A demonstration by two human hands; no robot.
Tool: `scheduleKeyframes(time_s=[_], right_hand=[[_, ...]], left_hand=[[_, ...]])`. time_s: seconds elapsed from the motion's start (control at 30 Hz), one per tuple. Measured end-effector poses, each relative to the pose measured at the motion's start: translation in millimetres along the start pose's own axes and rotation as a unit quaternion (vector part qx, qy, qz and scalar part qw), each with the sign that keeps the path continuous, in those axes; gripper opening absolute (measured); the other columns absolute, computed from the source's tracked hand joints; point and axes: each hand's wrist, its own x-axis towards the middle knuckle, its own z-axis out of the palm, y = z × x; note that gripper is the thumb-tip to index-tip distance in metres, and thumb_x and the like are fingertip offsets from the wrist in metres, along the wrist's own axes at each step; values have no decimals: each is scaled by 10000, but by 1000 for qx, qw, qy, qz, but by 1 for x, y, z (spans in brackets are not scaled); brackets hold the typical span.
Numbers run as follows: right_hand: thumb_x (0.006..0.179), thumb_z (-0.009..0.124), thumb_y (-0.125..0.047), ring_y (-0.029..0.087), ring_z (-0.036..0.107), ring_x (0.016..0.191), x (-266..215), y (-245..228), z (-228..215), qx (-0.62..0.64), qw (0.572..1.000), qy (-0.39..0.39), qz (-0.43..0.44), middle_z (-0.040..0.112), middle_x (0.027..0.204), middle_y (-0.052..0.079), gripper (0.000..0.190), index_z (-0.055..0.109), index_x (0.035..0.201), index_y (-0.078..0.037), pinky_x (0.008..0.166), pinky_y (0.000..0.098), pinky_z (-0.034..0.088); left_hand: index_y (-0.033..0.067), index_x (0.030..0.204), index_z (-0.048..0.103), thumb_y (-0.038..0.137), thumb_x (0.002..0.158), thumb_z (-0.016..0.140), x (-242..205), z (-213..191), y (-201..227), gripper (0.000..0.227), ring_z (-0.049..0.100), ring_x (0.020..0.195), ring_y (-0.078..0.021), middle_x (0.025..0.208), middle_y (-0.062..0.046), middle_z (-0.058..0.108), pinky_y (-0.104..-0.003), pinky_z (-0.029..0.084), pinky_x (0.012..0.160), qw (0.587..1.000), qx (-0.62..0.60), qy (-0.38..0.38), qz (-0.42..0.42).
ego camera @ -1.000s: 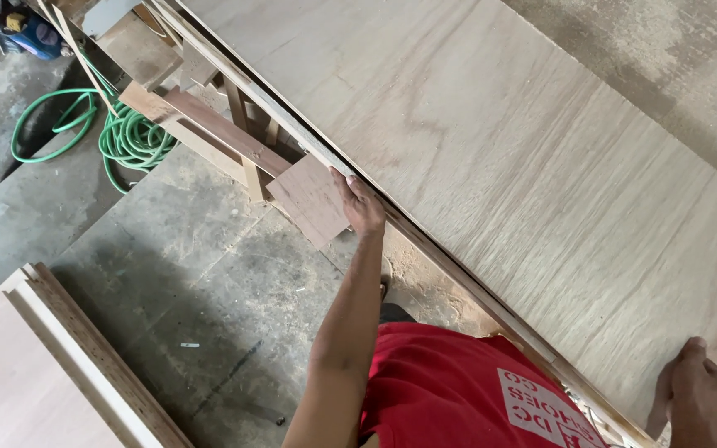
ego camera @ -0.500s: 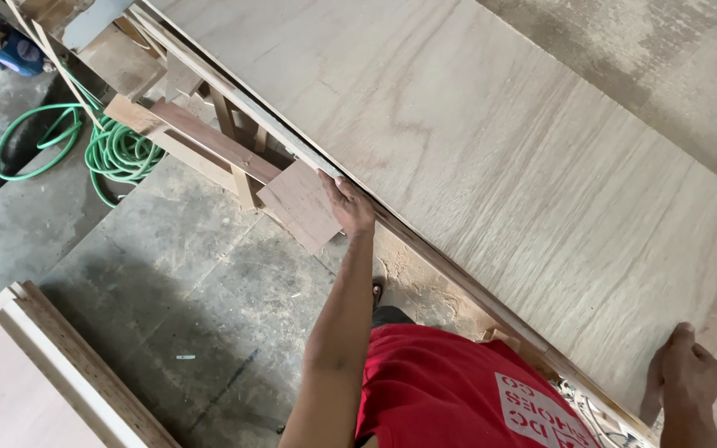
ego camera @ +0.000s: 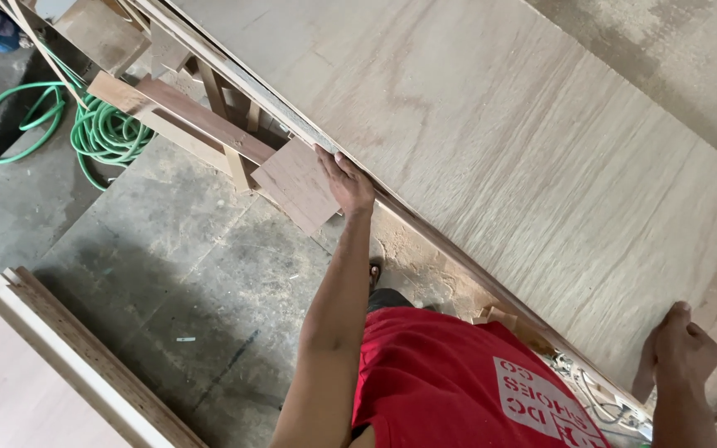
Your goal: Assembling wooden furniture components using a pneumatic nail gun.
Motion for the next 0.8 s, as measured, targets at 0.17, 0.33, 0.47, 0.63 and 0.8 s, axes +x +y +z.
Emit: scheduleKeyframes(time_s=[0.17, 0.33, 0.47, 0.63, 0.8], right_hand=[[1296, 576, -575, 344, 592, 762, 14, 10, 8, -9, 999, 20, -27, 616, 812, 164, 761, 605, 756, -41, 701, 527, 478], [1292, 540, -570, 393, 597, 807, 16, 12, 2, -9, 1000, 0, -25, 632, 854, 209, 736, 595, 803, -23, 745, 539, 478], [1242, 329, -518, 669, 538, 1169, 18, -19, -25, -126, 989, -46, -70, 548, 1353, 488, 763, 657, 1325, 167, 978, 678, 405], [1223, 306, -529, 667, 556, 1140, 53, -29, -49, -151, 985, -49, -72, 562, 1350, 467, 765, 559, 1459, 153, 895, 702, 425], [1209, 321, -534, 654, 532, 1153, 66, -42, -60, -122, 990, -68, -34, 533, 1354, 473, 801, 454, 1467, 213, 904, 683, 436]], left_hand=[[175, 1650, 94, 654, 999, 140, 7, 0, -5, 809, 142, 1603, -321, 1733, -84, 167, -514, 437, 1163, 1000, 2, 8, 11], [188, 1652, 72, 517, 1056, 201, 7, -2, -8, 693, 170, 1603, -314, 1737, -79, 180, -476, 508, 1062, 1000, 24, -2, 5], [237, 1650, 65, 107, 1041, 378, 9, -1, -8, 697, 765, 995, -300, 1731, -158, 193, -380, 617, 638, 999, 33, -6, -23], [244, 1641, 14, 177, 1020, 342, 4, -5, 4, 706, 633, 1268, -422, 1722, -208, 149, -422, 632, 692, 999, 4, -21, -34], [146, 1646, 40, 469, 1050, 213, -7, -17, 23, 700, 756, 947, -366, 1732, -208, 129, -467, 572, 684, 996, -80, -10, -21]])
